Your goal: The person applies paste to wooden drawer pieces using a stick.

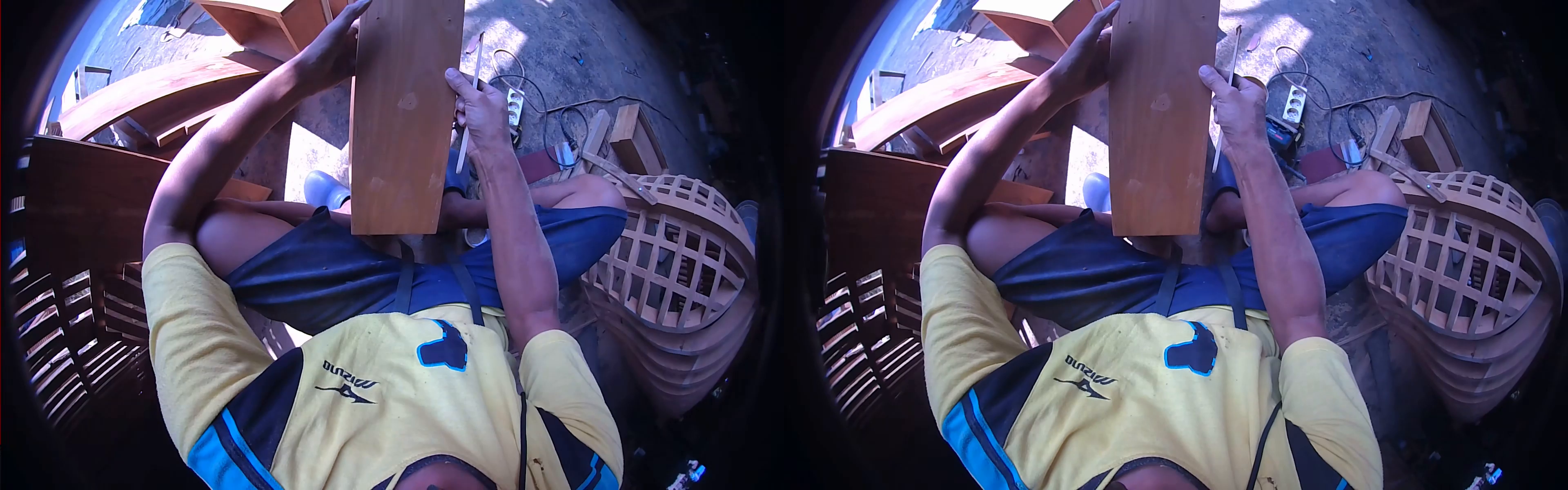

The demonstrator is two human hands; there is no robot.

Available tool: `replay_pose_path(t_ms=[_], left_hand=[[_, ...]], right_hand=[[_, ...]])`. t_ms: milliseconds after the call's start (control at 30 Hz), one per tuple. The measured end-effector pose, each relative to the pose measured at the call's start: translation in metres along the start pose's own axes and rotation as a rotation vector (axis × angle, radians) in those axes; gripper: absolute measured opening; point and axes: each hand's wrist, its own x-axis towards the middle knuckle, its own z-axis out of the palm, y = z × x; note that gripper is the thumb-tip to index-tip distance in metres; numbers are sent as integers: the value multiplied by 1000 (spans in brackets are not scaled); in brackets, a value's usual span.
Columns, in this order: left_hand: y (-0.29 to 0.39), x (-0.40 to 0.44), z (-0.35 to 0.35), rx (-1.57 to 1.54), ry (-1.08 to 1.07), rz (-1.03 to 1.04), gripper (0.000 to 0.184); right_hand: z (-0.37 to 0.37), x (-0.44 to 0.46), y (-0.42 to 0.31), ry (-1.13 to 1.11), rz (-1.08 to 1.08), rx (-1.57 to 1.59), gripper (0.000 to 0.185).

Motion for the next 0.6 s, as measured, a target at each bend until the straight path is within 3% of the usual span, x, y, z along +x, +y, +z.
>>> replay_pose_path(t_ms=[67,267,467,600], left_hand=[[-3,0,-8,6,150,-27,86],[37,-12,24,43,204,67,91],[14,-26,-1,40,209,58,88],[12,-40,-2,19,362,3,91]], right_hand=[[11,-9,-7,0,-20,45,26],[21,-6,-21,-38,-128,75,34],[23,-14,17,-80,-107,122,37],[33,-26,46,-64,-108,-2,47]])
